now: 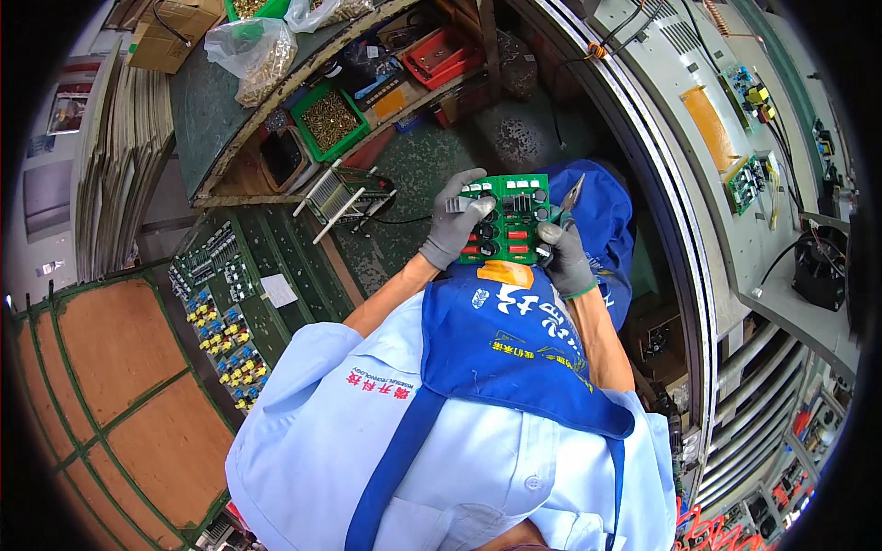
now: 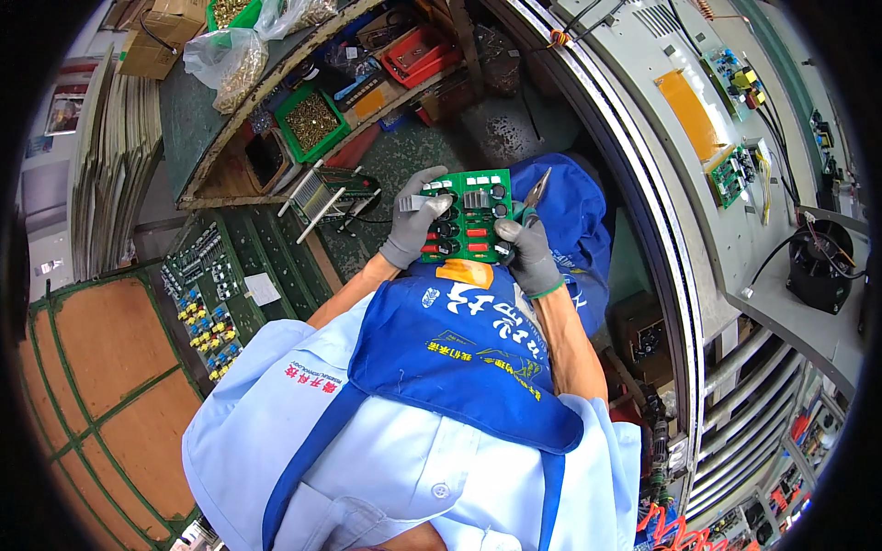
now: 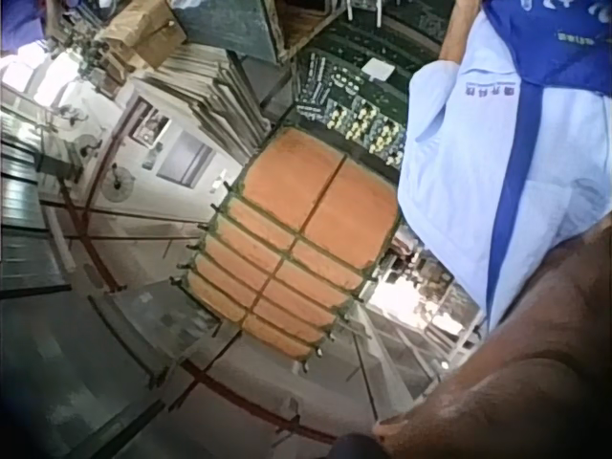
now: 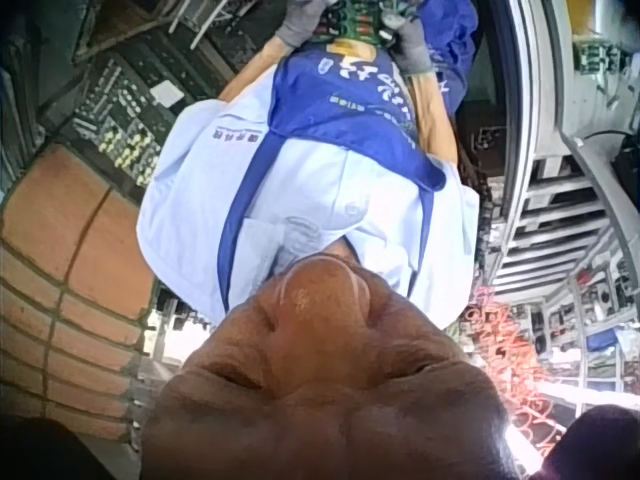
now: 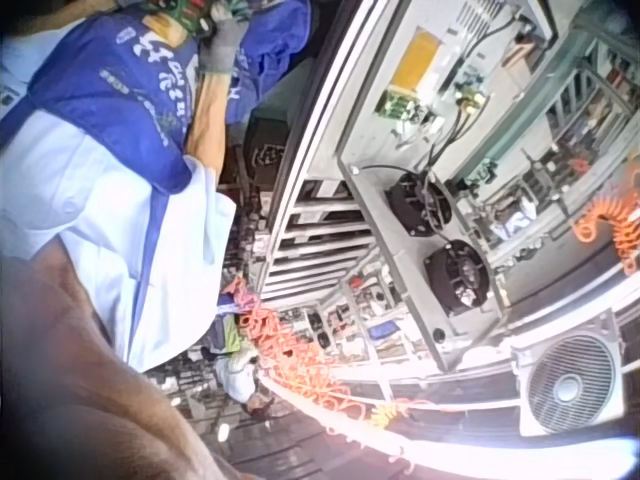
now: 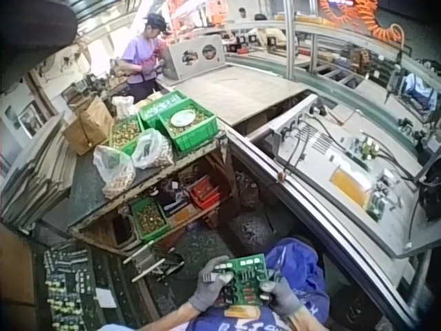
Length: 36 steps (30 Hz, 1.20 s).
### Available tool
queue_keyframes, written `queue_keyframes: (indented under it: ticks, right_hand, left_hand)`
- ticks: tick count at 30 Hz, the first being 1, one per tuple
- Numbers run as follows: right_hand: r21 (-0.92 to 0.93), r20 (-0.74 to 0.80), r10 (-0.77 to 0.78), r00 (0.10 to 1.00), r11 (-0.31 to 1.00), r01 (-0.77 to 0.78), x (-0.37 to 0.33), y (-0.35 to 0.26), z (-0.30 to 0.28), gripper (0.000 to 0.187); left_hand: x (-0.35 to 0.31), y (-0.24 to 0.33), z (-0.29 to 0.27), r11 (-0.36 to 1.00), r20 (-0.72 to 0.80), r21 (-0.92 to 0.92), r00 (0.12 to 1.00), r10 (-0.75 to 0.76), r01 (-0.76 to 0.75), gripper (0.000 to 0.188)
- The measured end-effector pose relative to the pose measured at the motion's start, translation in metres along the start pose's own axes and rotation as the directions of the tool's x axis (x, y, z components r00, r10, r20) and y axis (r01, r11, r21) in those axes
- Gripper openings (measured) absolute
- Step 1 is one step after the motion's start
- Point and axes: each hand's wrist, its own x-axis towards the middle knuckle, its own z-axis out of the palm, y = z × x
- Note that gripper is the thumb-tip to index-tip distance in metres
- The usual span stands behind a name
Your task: Assembling and wiring electronic components into an inverter unit housing on an assembly line.
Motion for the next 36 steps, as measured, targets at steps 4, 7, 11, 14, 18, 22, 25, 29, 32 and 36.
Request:
queue_keyframes:
  ticks: [4, 7, 11, 14, 18, 22, 25, 29, 32, 36]
  right_hand:
    - [0.003, 0.001, -0.013, 1.0, 1.0, 0.013, -0.001, 0.0, 0.002, 0.045]
    - [0.001, 0.008, -0.017, 1.0, 1.0, 0.017, -0.003, -0.002, 0.005, 0.047]
    - [0.141, -0.055, -0.006, 0.998, 0.99, 0.014, -0.003, 0.002, 0.015, 0.048]
    - [0.049, 0.011, -0.024, 1.0, 0.999, 0.023, -0.001, 0.007, -0.002, 0.047]
    - [-0.223, -0.052, -0.118, 0.992, 0.969, 0.104, -0.003, -0.002, 0.03, 0.055]
    - [-0.362, -0.118, -0.296, 0.948, 0.902, 0.236, 0.002, -0.009, 0.056, 0.048]
    - [-0.328, -0.115, -0.393, 0.912, 0.882, 0.338, 0.003, -0.041, 0.057, 0.05]
    - [-0.223, -0.085, -0.387, 0.918, 0.905, 0.362, 0.002, -0.071, 0.053, 0.051]
    - [-0.233, -0.048, -0.376, 0.926, 0.905, 0.355, 0.003, -0.078, 0.054, 0.056]
    - [-0.094, -0.146, -0.306, 0.941, 0.951, 0.295, -0.002, -0.074, 0.055, 0.047]
  left_hand:
    - [0.002, -0.004, 0.0, 1.0, 0.008, 0.008, 1.0, 0.014, -0.014, 0.05]
    - [0.003, -0.008, -0.001, 1.0, 0.015, -0.007, 1.0, 0.017, -0.017, 0.048]
    - [0.003, -0.012, 0.002, 0.871, 0.083, -0.427, 0.97, -0.231, 0.244, 0.047]
    - [-0.002, -0.019, -0.001, 0.929, 0.068, -0.355, 0.994, -0.082, 0.101, 0.048]
    - [0.0, 0.004, -0.014, 0.957, -0.03, 0.236, 0.983, 0.179, -0.167, 0.062]
    - [0.005, 0.057, -0.058, 0.687, -0.179, 0.694, 0.872, 0.456, -0.216, 0.069]
    - [0.028, 0.091, -0.151, 0.903, -0.47, 0.41, 0.82, 0.328, -0.126, 0.074]
    - [0.083, 0.114, -0.335, 0.822, -0.765, 0.553, 0.472, 0.437, 0.134, 0.062]
    - [0.12, 0.112, -0.437, 0.794, -0.8, 0.544, 0.452, 0.394, 0.271, 0.054]
    - [0.137, 0.089, -0.533, 0.759, -0.707, 0.577, 0.65, 0.28, 0.301, 0.049]
